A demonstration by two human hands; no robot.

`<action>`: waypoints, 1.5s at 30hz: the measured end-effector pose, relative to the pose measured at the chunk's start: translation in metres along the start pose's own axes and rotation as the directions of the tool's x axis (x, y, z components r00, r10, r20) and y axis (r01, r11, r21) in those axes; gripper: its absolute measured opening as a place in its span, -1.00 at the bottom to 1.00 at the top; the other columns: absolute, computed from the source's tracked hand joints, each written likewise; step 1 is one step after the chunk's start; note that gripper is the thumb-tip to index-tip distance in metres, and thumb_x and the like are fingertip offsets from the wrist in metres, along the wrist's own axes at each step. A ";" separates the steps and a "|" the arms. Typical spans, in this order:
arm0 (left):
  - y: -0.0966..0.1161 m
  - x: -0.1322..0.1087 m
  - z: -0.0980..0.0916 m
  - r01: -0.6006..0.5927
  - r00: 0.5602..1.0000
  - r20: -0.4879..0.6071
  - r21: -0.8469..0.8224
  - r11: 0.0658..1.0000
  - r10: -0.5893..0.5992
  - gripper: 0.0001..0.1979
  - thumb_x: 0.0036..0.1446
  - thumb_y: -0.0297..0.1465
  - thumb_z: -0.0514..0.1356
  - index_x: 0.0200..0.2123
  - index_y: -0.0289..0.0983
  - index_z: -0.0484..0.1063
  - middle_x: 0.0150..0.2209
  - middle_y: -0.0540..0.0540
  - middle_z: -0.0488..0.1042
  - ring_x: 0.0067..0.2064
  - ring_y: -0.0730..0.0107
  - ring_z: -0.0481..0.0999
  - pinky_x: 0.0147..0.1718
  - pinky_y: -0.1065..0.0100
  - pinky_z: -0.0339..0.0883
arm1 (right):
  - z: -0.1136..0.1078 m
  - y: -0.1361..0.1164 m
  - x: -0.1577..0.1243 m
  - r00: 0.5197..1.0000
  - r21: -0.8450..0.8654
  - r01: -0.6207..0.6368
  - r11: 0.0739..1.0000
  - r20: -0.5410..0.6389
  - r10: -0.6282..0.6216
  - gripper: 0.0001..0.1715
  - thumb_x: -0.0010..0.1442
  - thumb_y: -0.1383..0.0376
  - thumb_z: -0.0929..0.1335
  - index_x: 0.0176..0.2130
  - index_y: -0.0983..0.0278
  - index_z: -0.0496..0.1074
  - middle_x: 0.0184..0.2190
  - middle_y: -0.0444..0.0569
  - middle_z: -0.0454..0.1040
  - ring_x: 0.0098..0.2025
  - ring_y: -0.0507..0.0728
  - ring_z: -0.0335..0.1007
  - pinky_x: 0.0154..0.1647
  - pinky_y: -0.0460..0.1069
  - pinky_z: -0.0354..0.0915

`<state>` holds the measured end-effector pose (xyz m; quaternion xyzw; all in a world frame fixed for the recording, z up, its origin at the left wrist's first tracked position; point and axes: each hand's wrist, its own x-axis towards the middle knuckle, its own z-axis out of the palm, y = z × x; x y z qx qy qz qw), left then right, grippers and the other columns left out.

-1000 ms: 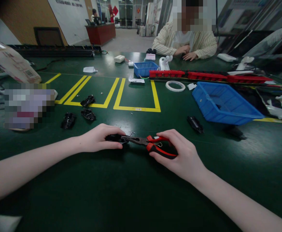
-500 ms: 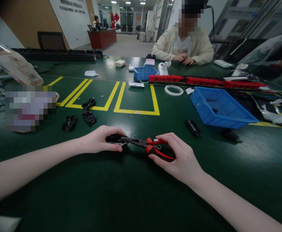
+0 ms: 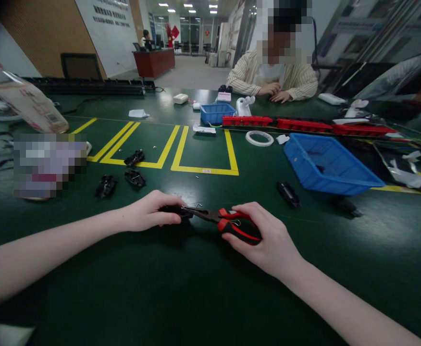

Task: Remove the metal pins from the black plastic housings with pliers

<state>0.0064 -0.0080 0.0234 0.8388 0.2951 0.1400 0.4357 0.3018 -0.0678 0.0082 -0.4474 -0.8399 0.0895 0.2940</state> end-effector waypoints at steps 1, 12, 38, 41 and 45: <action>0.000 0.000 0.000 0.000 1.000 0.007 -0.014 1.000 0.000 -0.69 0.27 -0.19 0.13 -0.10 -0.29 0.46 -0.42 0.03 0.45 -0.48 0.50 0.38 -0.50 0.45 0.13 | 0.000 0.000 0.000 1.000 -0.002 0.007 1.000 -0.003 -0.007 -0.54 0.13 0.14 0.40 0.01 0.16 0.30 -0.14 0.04 0.48 -0.20 0.23 0.49 -0.27 0.13 0.46; -0.002 -0.002 0.005 -0.051 0.985 -0.156 0.141 0.989 0.073 -0.63 0.17 -0.21 0.26 -0.01 -0.25 0.41 -0.13 -0.06 0.51 -0.17 0.31 0.47 -0.23 0.35 0.25 | 0.001 -0.002 0.004 0.998 0.053 -0.055 0.997 -0.002 0.055 -0.60 0.15 0.14 0.40 -0.03 0.18 0.35 -0.17 0.00 0.52 -0.25 0.17 0.51 -0.32 0.05 0.46; 0.002 -0.002 0.003 -0.084 0.982 -0.166 0.058 0.995 0.092 -0.67 0.17 -0.23 0.26 -0.05 -0.27 0.43 -0.17 -0.07 0.52 -0.19 0.33 0.48 -0.23 0.34 0.30 | -0.006 0.000 0.005 0.988 0.013 -0.110 0.994 -0.111 0.111 -0.57 0.10 0.14 0.43 -0.03 0.16 0.37 -0.17 0.00 0.51 -0.23 0.21 0.51 -0.28 0.11 0.47; 0.003 -0.001 0.003 -0.036 0.980 -0.184 0.231 0.972 0.080 -0.64 0.18 -0.19 0.25 -0.02 -0.26 0.43 -0.11 -0.10 0.49 -0.11 0.25 0.46 -0.14 0.25 0.30 | -0.005 0.001 0.005 0.992 -0.017 -0.078 0.997 -0.105 0.076 -0.55 0.10 0.14 0.43 -0.02 0.16 0.36 -0.14 0.02 0.50 -0.19 0.23 0.50 -0.23 0.14 0.47; 0.004 0.000 0.005 -0.035 0.980 -0.163 0.415 0.909 0.112 -0.62 0.19 -0.18 0.23 0.01 -0.25 0.43 -0.04 -0.16 0.43 -0.03 0.16 0.41 -0.05 0.14 0.26 | -0.005 0.002 0.005 0.992 -0.086 -0.010 0.996 -0.126 -0.001 -0.54 0.10 0.15 0.44 -0.01 0.16 0.35 -0.12 0.04 0.48 -0.15 0.25 0.49 -0.19 0.17 0.47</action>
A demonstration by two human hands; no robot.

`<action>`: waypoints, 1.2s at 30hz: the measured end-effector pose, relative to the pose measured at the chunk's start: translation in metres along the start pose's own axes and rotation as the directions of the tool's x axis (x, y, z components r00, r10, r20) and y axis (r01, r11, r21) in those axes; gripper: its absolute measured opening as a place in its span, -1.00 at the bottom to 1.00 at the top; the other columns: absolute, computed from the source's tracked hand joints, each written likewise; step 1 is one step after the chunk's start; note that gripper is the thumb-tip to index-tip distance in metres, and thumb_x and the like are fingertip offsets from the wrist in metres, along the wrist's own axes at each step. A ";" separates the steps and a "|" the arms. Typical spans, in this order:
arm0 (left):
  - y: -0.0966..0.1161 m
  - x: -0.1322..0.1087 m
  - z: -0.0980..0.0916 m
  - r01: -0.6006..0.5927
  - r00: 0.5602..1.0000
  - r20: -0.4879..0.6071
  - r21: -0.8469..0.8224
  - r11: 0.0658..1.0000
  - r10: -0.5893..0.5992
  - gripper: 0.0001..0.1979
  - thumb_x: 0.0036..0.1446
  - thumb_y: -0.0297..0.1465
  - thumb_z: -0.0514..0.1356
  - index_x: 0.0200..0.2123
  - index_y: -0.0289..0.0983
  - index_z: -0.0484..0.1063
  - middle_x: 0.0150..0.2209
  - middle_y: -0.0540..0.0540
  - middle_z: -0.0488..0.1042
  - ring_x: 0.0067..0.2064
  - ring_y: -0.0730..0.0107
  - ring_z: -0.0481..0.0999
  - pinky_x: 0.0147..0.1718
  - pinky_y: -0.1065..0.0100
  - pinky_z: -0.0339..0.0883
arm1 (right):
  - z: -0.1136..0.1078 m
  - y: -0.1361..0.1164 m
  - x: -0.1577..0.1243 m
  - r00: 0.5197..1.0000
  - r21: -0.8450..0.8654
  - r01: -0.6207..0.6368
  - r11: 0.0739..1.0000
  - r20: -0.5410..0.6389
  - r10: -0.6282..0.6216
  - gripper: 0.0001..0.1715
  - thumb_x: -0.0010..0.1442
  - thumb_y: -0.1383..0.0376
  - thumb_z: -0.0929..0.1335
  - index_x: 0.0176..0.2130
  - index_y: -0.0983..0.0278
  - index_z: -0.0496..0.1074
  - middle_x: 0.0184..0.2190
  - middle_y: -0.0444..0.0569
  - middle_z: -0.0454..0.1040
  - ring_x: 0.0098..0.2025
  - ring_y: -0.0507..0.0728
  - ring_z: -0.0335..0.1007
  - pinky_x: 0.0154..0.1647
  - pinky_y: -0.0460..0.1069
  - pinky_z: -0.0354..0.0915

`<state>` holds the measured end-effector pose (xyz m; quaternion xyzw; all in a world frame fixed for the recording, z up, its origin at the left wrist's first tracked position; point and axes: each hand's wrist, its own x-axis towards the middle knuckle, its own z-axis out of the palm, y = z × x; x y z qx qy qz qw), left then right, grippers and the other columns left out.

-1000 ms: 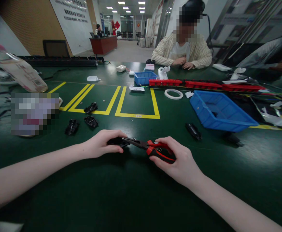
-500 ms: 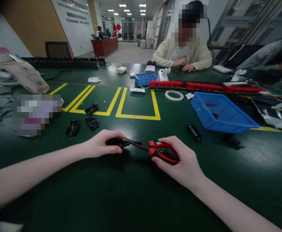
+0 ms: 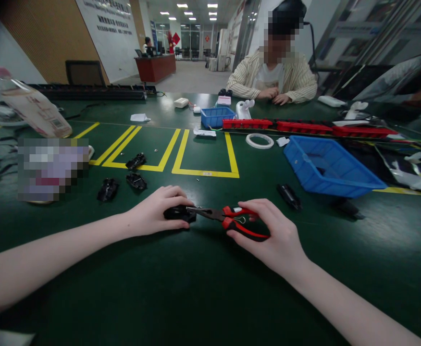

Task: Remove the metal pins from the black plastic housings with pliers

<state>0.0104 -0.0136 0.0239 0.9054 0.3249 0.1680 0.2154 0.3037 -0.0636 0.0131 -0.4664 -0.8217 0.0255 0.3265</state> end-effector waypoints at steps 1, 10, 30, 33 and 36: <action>0.000 0.000 0.001 -0.003 1.000 0.004 0.013 1.000 0.003 -0.59 0.18 -0.17 0.23 0.03 -0.24 0.42 -0.03 -0.16 0.42 -0.02 0.15 0.40 -0.03 0.12 0.24 | 0.000 0.000 0.000 1.000 -0.012 0.023 1.000 -0.007 -0.023 -0.52 0.10 0.15 0.44 0.00 0.16 0.34 -0.12 0.04 0.48 -0.15 0.26 0.49 -0.20 0.17 0.47; 0.014 0.007 -0.018 -0.012 0.990 -0.137 -0.196 0.981 -0.015 -0.58 0.21 -0.21 0.19 0.10 -0.21 0.37 0.13 -0.15 0.37 0.19 0.09 0.27 0.18 0.07 0.04 | -0.015 -0.014 0.001 0.977 -0.120 0.193 0.974 -0.065 -0.201 -0.35 0.04 0.16 0.47 0.11 0.14 0.32 -0.08 0.06 0.50 -0.15 0.30 0.50 -0.22 0.18 0.46; 0.076 0.051 -0.021 0.250 0.920 0.393 -0.601 0.759 0.008 -0.76 0.21 -0.24 0.16 -0.33 -0.33 0.36 -0.46 0.05 0.34 -0.47 0.51 0.33 -0.55 0.47 0.18 | -0.020 -0.038 -0.007 0.887 -0.328 0.334 0.884 -0.208 -0.413 -0.71 0.03 0.14 0.50 -0.30 0.09 0.35 -0.07 -0.10 0.53 0.00 0.26 0.46 0.06 0.24 0.37; 0.076 0.050 -0.015 0.307 0.908 0.419 -0.647 0.698 -0.012 -0.75 0.22 -0.23 0.15 -0.33 -0.32 0.33 -0.47 0.06 0.32 -0.49 0.54 0.30 -0.56 0.49 0.15 | -0.021 -0.036 -0.008 0.903 -0.343 0.312 0.886 -0.184 -0.389 -0.74 0.04 0.12 0.49 -0.31 0.06 0.38 -0.12 -0.15 0.55 0.00 0.25 0.46 0.09 0.25 0.34; 0.075 0.051 -0.010 0.320 0.912 0.409 -0.703 0.636 -0.006 -0.74 0.22 -0.22 0.15 -0.33 -0.32 0.32 -0.43 0.05 0.33 -0.47 0.54 0.30 -0.52 0.48 0.16 | -0.024 -0.033 -0.007 0.905 -0.356 0.302 0.884 -0.185 -0.384 -0.75 0.04 0.12 0.49 -0.31 0.06 0.38 -0.14 -0.15 0.55 0.02 0.27 0.45 0.11 0.27 0.30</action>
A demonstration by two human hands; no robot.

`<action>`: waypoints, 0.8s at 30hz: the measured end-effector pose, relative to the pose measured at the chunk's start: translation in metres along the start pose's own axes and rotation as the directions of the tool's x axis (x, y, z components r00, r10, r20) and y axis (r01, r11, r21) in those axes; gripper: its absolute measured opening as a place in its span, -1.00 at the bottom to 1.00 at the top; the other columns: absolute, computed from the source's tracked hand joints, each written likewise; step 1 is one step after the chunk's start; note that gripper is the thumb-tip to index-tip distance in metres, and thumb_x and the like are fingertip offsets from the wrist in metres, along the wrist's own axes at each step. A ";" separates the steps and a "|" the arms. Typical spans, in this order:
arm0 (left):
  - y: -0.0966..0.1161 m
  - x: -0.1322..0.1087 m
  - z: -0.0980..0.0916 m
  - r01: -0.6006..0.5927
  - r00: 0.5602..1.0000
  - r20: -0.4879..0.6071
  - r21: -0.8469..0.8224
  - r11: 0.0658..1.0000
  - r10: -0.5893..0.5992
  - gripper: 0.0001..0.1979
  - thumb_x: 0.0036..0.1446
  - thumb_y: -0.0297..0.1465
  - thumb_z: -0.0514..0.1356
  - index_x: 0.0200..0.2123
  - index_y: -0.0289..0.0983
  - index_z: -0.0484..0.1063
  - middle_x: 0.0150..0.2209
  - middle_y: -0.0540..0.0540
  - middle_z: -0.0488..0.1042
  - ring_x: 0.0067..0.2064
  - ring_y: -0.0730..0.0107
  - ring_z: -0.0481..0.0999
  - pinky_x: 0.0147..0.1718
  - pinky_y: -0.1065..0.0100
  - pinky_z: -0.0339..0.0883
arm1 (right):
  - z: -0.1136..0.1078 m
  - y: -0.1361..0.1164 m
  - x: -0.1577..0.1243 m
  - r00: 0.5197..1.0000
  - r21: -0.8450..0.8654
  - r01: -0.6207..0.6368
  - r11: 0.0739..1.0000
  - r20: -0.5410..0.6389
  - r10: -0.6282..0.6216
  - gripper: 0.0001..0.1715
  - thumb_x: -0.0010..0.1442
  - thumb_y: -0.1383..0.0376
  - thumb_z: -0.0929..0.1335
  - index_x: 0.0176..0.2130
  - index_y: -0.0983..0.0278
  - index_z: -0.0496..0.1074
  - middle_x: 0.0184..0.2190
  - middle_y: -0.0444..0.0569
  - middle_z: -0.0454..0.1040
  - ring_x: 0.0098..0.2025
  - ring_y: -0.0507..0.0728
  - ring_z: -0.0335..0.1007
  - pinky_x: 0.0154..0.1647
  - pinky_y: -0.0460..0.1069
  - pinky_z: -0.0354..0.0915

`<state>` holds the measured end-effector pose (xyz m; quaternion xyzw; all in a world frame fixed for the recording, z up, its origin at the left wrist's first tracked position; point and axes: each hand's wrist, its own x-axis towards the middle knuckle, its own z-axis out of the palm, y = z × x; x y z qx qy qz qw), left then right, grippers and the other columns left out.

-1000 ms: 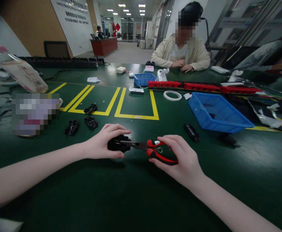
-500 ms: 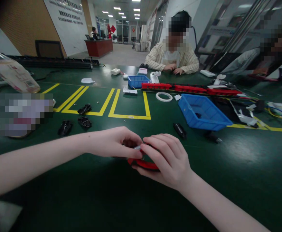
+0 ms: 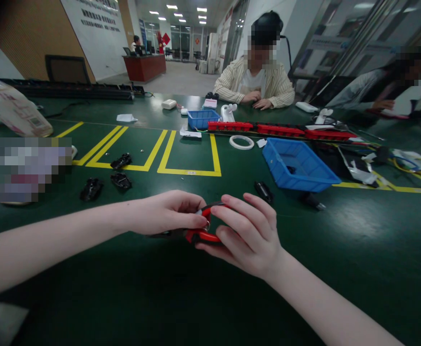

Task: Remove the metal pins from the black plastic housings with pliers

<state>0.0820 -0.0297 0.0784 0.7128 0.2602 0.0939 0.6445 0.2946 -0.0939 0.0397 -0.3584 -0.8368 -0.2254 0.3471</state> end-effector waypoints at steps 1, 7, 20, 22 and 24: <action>-0.001 0.001 0.000 -0.014 1.000 0.000 -0.021 1.000 0.014 -0.74 0.21 -0.22 0.16 -0.33 -0.33 0.32 -0.42 0.04 0.34 -0.45 0.54 0.31 -0.50 0.47 0.18 | 0.000 0.002 0.001 0.999 -0.003 0.030 1.000 -0.016 -0.030 -0.74 0.03 0.12 0.49 -0.32 0.06 0.38 -0.14 -0.15 0.55 0.02 0.26 0.45 0.12 0.26 0.30; -0.005 0.000 0.001 -0.049 0.999 0.019 -0.073 0.996 0.051 -0.79 0.23 -0.28 0.15 -0.32 -0.33 0.33 -0.43 0.04 0.34 -0.45 0.55 0.30 -0.51 0.49 0.14 | -0.003 0.001 0.003 0.993 -0.022 0.101 0.995 -0.064 -0.102 -0.70 0.02 0.20 0.51 -0.25 0.06 0.38 -0.17 -0.17 0.56 -0.05 0.23 0.50 0.15 0.25 0.29; -0.002 -0.012 0.006 -0.093 0.993 -0.055 0.146 0.985 0.102 -0.86 0.15 -0.36 0.20 -0.36 -0.32 0.37 -0.46 0.07 0.36 -0.44 0.51 0.32 -0.49 0.46 0.19 | 0.001 -0.011 -0.011 0.962 0.033 0.266 0.963 0.059 -0.268 -0.61 0.11 0.28 0.46 -0.06 -0.02 0.40 -0.25 -0.25 0.59 -0.21 0.18 0.57 0.21 0.27 0.33; -0.002 -0.010 0.005 -0.071 0.993 -0.070 0.244 0.967 0.090 -0.88 0.12 -0.37 0.21 -0.39 -0.32 0.38 -0.48 0.07 0.36 -0.45 0.50 0.32 -0.50 0.46 0.17 | 0.007 -0.003 -0.013 0.948 0.108 0.258 0.960 0.166 -0.273 -0.62 0.14 0.30 0.43 -0.05 -0.04 0.41 -0.23 -0.25 0.59 -0.18 0.20 0.57 0.22 0.29 0.32; -0.001 -0.008 0.004 -0.040 0.994 -0.081 0.330 0.943 0.070 -0.87 0.11 -0.37 0.21 -0.40 -0.31 0.38 -0.49 0.07 0.36 -0.46 0.50 0.31 -0.52 0.46 0.15 | 0.011 0.000 -0.013 0.933 0.158 0.213 0.964 0.259 -0.248 -0.62 0.16 0.33 0.41 -0.04 -0.04 0.43 -0.23 -0.25 0.59 -0.15 0.22 0.56 0.23 0.33 0.30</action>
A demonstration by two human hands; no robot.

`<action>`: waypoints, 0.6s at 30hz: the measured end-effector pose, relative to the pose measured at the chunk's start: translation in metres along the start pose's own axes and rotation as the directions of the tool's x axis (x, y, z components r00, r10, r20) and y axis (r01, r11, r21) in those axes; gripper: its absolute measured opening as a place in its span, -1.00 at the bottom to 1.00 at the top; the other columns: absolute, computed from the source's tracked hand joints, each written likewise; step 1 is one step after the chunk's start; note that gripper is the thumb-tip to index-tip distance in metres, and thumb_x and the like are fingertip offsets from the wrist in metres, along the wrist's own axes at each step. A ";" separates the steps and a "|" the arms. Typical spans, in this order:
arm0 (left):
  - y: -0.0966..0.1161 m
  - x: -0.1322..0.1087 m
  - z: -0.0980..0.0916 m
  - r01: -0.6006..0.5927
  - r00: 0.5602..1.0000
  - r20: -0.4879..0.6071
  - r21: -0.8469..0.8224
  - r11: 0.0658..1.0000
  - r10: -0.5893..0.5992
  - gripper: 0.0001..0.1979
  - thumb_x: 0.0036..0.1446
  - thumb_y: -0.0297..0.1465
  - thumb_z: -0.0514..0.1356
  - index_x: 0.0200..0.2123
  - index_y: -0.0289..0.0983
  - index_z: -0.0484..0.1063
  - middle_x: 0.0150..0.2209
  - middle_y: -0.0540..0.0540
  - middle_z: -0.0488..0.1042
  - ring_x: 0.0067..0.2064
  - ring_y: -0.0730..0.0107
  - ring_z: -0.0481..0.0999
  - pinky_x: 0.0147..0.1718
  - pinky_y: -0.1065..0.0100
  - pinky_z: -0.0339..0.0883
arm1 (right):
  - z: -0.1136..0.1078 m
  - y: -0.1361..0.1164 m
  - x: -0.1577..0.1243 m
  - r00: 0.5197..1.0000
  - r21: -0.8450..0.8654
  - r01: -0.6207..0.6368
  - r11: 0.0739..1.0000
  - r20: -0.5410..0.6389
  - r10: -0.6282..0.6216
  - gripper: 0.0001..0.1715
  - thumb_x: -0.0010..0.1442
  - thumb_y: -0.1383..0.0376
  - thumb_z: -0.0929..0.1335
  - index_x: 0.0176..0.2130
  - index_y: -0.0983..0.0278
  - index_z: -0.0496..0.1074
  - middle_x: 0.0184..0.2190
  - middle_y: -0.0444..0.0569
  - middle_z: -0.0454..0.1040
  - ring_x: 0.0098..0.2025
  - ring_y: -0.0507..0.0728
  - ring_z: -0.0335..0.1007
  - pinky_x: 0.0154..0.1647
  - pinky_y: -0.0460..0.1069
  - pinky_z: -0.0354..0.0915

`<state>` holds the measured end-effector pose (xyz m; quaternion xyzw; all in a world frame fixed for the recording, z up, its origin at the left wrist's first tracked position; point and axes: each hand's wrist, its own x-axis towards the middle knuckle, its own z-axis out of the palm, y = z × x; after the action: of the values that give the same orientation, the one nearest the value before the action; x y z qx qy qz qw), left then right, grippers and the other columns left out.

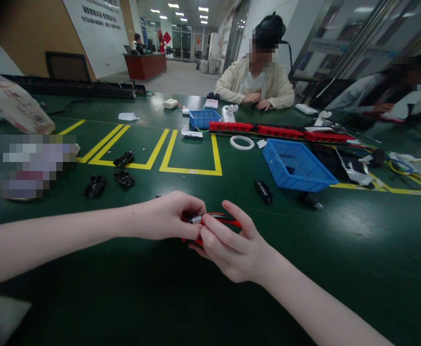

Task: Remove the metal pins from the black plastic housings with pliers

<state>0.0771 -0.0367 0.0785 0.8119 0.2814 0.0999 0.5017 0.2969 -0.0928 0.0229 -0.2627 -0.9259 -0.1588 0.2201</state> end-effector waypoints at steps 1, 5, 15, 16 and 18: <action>0.000 0.001 -0.001 0.004 1.000 0.002 0.039 0.999 -0.004 -0.87 0.11 -0.36 0.21 -0.41 -0.31 0.38 -0.49 0.06 0.36 -0.47 0.49 0.32 -0.53 0.46 0.14 | 0.001 0.001 0.002 1.000 0.008 0.006 1.000 0.009 -0.007 -0.63 0.16 0.35 0.41 -0.06 -0.03 0.43 -0.23 -0.24 0.58 -0.13 0.22 0.56 0.24 0.35 0.29; 0.002 0.005 -0.003 -0.022 1.000 -0.014 0.208 0.978 0.026 -0.82 0.14 -0.30 0.19 -0.39 -0.30 0.40 -0.47 0.03 0.39 -0.47 0.47 0.34 -0.55 0.45 0.10 | -0.004 -0.001 0.015 0.981 -0.037 0.127 0.991 -0.144 -0.131 -0.70 0.09 0.46 0.44 -0.21 0.09 0.47 -0.24 -0.21 0.58 -0.09 0.20 0.54 0.30 0.34 0.21; 0.008 0.004 -0.011 -0.053 0.988 0.151 0.190 0.980 0.024 -0.84 0.20 -0.34 0.15 -0.35 -0.34 0.37 -0.49 0.04 0.35 -0.51 0.51 0.30 -0.55 0.47 0.14 | -0.013 -0.004 0.030 0.935 -0.176 0.194 0.965 -0.264 -0.236 -0.86 0.10 0.33 0.47 -0.40 0.25 0.41 -0.39 -0.14 0.54 -0.07 0.14 0.53 0.34 0.28 0.14; 0.010 0.003 -0.012 -0.062 0.988 0.152 0.165 0.984 0.037 -0.84 0.21 -0.35 0.14 -0.33 -0.35 0.38 -0.49 0.05 0.35 -0.50 0.52 0.30 -0.55 0.47 0.14 | -0.014 -0.004 0.030 0.929 -0.185 0.199 0.962 -0.277 -0.246 -0.86 0.09 0.33 0.47 -0.39 0.26 0.42 -0.39 -0.13 0.54 -0.08 0.13 0.53 0.34 0.26 0.16; 0.013 0.001 -0.013 -0.091 0.992 0.101 0.163 0.982 0.075 -0.86 0.21 -0.38 0.14 -0.33 -0.35 0.38 -0.48 0.06 0.35 -0.50 0.54 0.30 -0.55 0.49 0.13 | -0.018 -0.003 0.032 0.917 -0.218 0.215 0.952 -0.289 -0.274 -0.85 0.07 0.34 0.49 -0.39 0.25 0.43 -0.41 -0.15 0.54 -0.13 0.10 0.54 0.35 0.18 0.17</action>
<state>0.0769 -0.0307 0.0955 0.8660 0.2306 0.0585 0.4399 0.2764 -0.0892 0.0537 -0.1346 -0.8859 -0.3089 0.3190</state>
